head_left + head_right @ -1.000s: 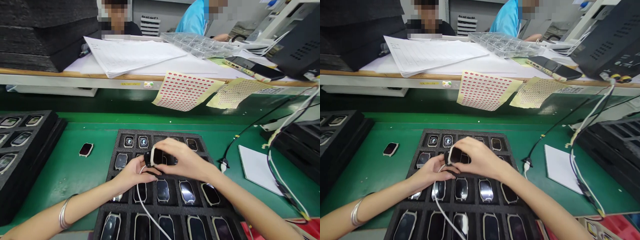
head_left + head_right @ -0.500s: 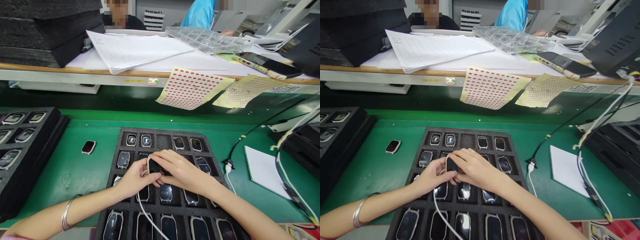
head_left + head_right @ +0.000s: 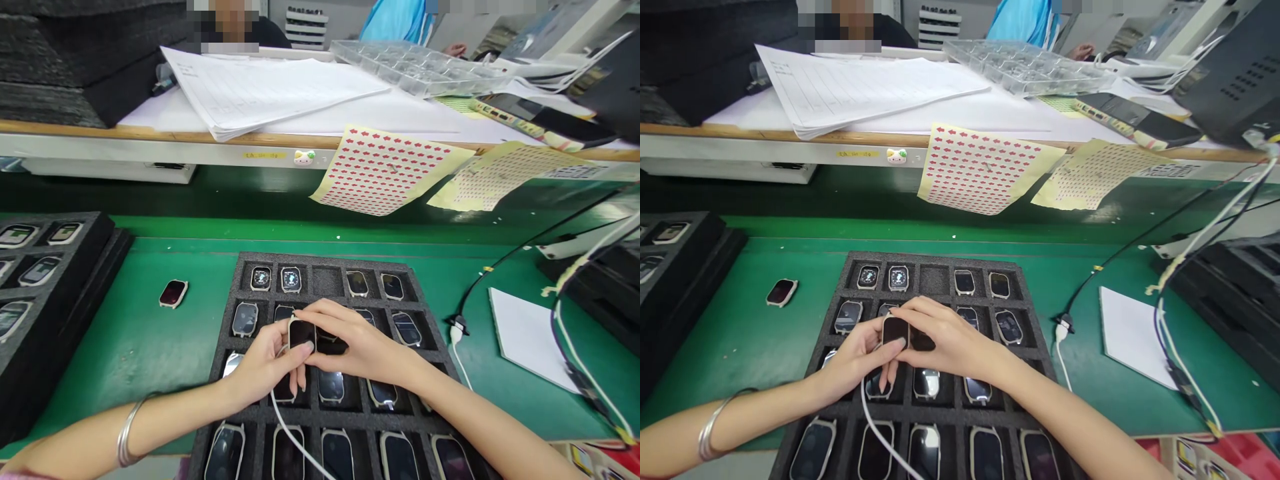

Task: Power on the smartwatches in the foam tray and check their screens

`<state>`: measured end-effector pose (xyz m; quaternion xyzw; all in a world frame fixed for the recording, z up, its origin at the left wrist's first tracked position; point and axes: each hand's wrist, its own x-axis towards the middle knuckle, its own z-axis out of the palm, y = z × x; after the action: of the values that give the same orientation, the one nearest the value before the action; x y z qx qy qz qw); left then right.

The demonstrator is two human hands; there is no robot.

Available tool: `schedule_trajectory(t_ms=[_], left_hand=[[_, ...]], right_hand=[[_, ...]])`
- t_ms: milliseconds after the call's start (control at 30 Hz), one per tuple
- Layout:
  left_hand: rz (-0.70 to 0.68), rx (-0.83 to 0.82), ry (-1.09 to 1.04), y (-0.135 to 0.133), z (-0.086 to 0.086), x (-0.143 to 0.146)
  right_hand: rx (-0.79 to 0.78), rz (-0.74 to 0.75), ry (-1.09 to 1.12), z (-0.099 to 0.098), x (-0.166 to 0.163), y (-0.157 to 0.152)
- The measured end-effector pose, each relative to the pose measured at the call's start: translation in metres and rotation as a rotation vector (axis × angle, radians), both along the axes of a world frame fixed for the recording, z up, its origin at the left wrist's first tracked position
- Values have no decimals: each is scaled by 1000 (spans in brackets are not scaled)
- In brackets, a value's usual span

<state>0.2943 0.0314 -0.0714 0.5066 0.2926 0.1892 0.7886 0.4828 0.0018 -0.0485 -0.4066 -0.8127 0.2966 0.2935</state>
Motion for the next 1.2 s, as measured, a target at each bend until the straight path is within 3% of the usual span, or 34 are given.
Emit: schedule_trajectory(t_ms=[333,467,733,900,1033,1200], left_hand=[[-27,-54,9,0,-4,-3],[-40,-122,-33,2,-5,-5],[-85,-328,-219,13,-2,-4],[-87,-390,-285,14,-7,-3],[-97,-370,-306,10,-9,-5],[-113,-192,-214,6,-6,-8]], right_hand=[[10,-9,12,-3,-1,-4],[-29,-36,126,-3,-4,-6],[-586,-113,712,-7,-14,-2],[-756,-131,914,-18,-19,0],[-757,-33,950,-21,-16,2],[-618,76,707,-9,-2,7]])
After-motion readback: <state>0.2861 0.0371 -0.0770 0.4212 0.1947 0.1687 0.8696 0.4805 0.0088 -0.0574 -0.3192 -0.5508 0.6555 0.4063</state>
